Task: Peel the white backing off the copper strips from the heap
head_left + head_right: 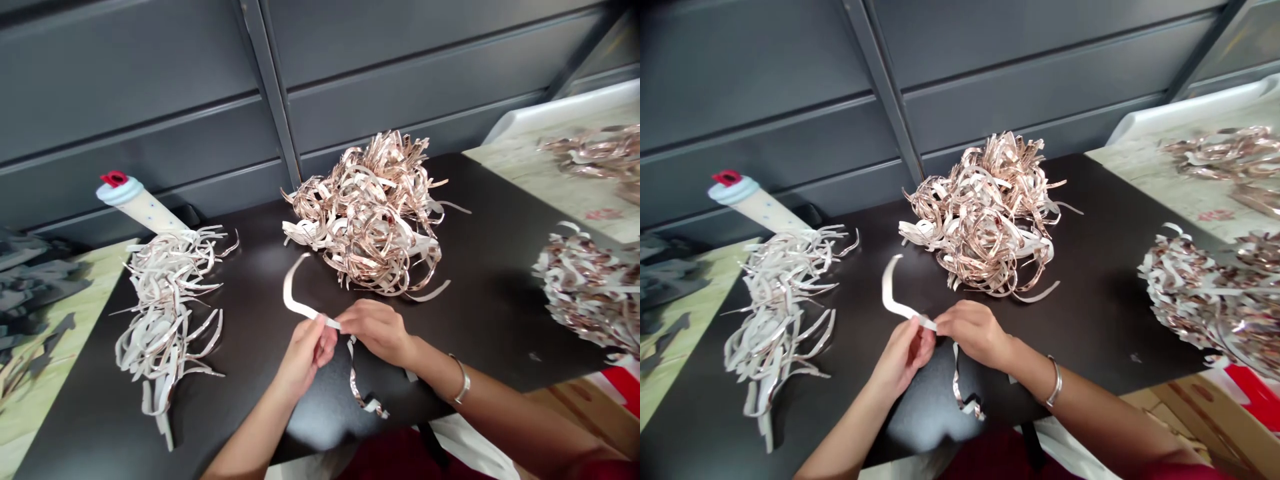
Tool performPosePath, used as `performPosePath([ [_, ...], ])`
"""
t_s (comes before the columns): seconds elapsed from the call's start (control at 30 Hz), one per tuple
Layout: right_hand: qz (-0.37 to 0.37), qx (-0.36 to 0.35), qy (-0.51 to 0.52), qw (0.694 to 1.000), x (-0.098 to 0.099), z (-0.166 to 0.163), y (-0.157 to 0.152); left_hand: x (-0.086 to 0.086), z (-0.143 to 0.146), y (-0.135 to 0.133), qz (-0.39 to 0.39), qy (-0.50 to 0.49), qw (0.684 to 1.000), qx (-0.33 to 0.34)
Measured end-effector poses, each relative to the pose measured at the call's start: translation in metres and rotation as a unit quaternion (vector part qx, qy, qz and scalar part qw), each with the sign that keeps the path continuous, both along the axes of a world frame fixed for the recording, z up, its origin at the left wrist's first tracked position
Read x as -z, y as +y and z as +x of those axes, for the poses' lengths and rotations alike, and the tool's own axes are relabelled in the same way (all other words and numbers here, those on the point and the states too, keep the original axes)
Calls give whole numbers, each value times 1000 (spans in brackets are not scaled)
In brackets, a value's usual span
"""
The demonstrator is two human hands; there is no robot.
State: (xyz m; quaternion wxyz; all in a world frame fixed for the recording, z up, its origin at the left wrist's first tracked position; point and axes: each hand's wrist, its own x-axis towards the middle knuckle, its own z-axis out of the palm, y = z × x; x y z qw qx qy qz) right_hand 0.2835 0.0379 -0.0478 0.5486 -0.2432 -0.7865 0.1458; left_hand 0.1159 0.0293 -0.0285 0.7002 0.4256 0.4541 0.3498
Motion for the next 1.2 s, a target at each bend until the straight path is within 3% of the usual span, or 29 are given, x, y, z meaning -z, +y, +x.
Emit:
performPosePath([
  [0.07,-16,-1,-9,1000,1,0,0,2,1,1,3,5,1000,-11],
  [0.27,-100,98,-23,990,1,0,0,0,-6,5,136,125,981,-65],
  [0.57,-106,100,-82,986,12,-2,-1,4,-7,10,317,286,904,25],
  [0.83,-135,113,-91,980,12,-3,-3,7,-6,10,358,297,885,12],
  [1.2,-110,110,-255,954,5,-4,-3,10,-7,4,380,341,855,88],
])
